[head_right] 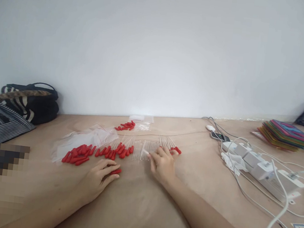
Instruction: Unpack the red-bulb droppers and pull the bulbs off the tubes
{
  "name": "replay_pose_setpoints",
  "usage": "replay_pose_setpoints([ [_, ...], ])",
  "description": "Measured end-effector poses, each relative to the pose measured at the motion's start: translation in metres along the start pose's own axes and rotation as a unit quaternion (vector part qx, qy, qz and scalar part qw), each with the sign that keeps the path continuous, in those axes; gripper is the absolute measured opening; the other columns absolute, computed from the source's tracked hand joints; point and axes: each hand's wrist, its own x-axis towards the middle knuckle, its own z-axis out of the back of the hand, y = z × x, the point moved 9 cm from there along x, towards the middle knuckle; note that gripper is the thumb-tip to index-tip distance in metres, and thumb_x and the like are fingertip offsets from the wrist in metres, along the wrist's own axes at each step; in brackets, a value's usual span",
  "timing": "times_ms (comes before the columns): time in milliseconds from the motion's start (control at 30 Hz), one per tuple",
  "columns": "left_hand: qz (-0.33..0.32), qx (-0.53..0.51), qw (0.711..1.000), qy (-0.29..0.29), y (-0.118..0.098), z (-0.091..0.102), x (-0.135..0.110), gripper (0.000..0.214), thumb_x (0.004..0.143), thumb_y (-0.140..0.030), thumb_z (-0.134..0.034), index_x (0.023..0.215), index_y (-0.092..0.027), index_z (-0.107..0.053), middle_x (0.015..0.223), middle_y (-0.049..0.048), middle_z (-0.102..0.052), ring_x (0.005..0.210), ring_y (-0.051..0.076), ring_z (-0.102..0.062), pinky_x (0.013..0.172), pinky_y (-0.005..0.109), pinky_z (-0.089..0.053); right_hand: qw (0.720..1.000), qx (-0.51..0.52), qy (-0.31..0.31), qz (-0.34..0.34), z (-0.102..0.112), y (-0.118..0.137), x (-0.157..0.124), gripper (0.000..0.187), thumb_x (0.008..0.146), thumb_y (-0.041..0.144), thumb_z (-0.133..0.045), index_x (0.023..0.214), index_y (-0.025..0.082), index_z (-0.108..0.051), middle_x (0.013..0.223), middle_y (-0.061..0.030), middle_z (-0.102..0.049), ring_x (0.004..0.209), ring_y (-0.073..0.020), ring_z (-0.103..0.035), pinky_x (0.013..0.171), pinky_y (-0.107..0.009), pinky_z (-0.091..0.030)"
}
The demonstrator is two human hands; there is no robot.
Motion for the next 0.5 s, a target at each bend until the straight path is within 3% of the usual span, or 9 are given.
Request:
replay_pose_setpoints([
  [100,0.020,-0.010,1.000,0.006,0.004,-0.004,0.000,0.026,0.083,-0.034,-0.050,0.100,-0.018,-0.062,0.091,0.0072,-0.061,0.084,0.020,-0.056,0.075,0.035,-0.048,0.988,-0.066,0.064,-0.123,-0.014,-0.025,0.013,0.031,0.086,0.030,-0.040,0.071,0.021,-0.065,0.075,-0.0044,-0.063,0.079,-0.0175,-0.050,0.072,-0.034,-0.020],
  [167,0.029,-0.013,0.999,0.009,0.002,-0.004,0.001,0.023,0.082,-0.031,-0.050,0.096,-0.018,-0.063,0.090,0.0068,-0.061,0.083,0.020,-0.057,0.074,0.034,-0.049,0.973,-0.094,0.130,-0.164,-0.030,-0.032,0.021,0.030,0.085,0.030,-0.039,0.073,0.020,-0.065,0.079,-0.0070,-0.065,0.084,-0.0207,-0.052,0.071,-0.035,-0.021],
  [267,0.028,-0.020,0.999,0.013,-0.002,0.000,0.004,0.019,0.083,-0.028,-0.049,0.084,-0.018,-0.066,0.082,0.0054,-0.061,0.076,0.018,-0.057,0.070,0.032,-0.049,0.959,-0.112,0.182,-0.188,-0.048,-0.031,0.032,0.026,0.082,0.026,-0.040,0.078,0.018,-0.065,0.079,-0.0106,-0.065,0.085,-0.0234,-0.054,0.072,-0.036,-0.022],
  [500,0.015,-0.018,1.000,0.002,-0.010,0.009,0.011,0.020,0.084,-0.024,-0.046,0.079,-0.019,-0.064,0.073,0.0030,-0.059,0.068,0.015,-0.057,0.064,0.027,-0.048,0.948,-0.122,0.199,-0.217,-0.070,-0.025,0.048,0.019,0.074,0.020,-0.046,0.081,0.013,-0.062,0.076,-0.0134,-0.065,0.074,-0.0235,-0.059,0.076,-0.038,-0.024],
])
